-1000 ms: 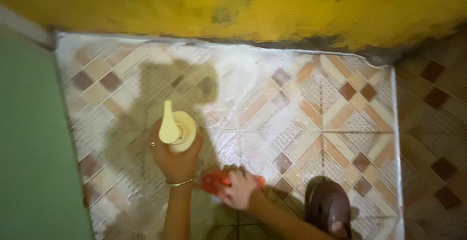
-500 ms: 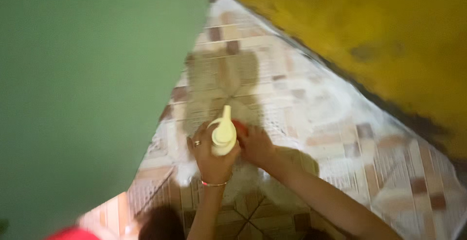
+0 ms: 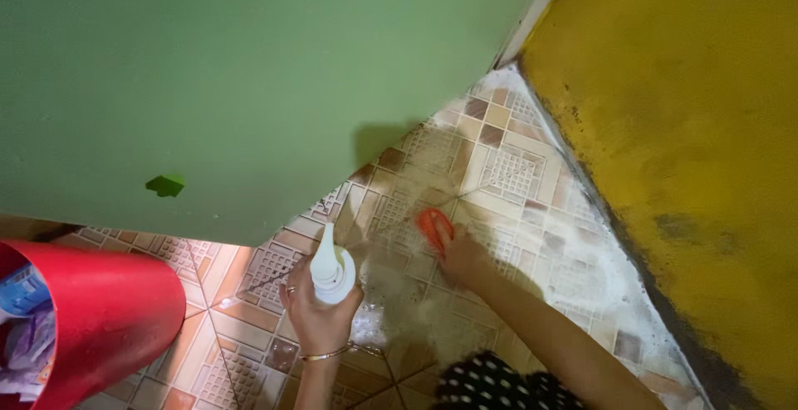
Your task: The person scrubs a tiled floor with an orange sponge, applying liquid soap from a white pump bottle and rinsing with water from a pink scoop taken from a blue bucket. The person moves along the floor, scrubbing different sections and rinsing the sponge repeatedly.
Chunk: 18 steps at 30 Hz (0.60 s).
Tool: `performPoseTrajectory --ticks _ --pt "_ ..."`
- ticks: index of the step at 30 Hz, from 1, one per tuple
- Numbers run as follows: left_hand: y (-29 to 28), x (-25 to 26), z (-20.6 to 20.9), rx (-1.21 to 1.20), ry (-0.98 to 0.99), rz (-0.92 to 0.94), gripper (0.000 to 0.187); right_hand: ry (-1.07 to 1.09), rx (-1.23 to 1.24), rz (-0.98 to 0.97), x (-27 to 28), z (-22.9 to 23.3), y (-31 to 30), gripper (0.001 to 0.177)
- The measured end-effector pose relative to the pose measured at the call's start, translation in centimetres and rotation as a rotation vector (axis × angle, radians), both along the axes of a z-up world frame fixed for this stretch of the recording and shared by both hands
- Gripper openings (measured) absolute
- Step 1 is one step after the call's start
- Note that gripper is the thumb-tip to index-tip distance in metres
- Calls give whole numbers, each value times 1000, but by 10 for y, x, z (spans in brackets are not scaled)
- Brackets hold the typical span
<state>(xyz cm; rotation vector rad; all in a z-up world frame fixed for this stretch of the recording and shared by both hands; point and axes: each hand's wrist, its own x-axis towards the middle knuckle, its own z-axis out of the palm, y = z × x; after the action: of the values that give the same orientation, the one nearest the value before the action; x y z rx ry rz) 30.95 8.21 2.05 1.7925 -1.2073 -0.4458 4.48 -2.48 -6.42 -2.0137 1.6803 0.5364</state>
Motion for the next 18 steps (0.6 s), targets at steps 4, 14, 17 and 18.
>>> performPoseTrajectory --ticks 4,14,17,18 --pt "5 32 -5 -5 30 2 71 67 23 -153 32 26 -15 77" --pt "66 129 -13 7 53 208 65 -314 -1 255 262 17 66 52" --pt "80 155 -8 -68 67 294 59 -318 -53 386 306 33 68 45" --pt "82 160 -5 -97 90 325 58 -302 -99 419 315 41 63 43"
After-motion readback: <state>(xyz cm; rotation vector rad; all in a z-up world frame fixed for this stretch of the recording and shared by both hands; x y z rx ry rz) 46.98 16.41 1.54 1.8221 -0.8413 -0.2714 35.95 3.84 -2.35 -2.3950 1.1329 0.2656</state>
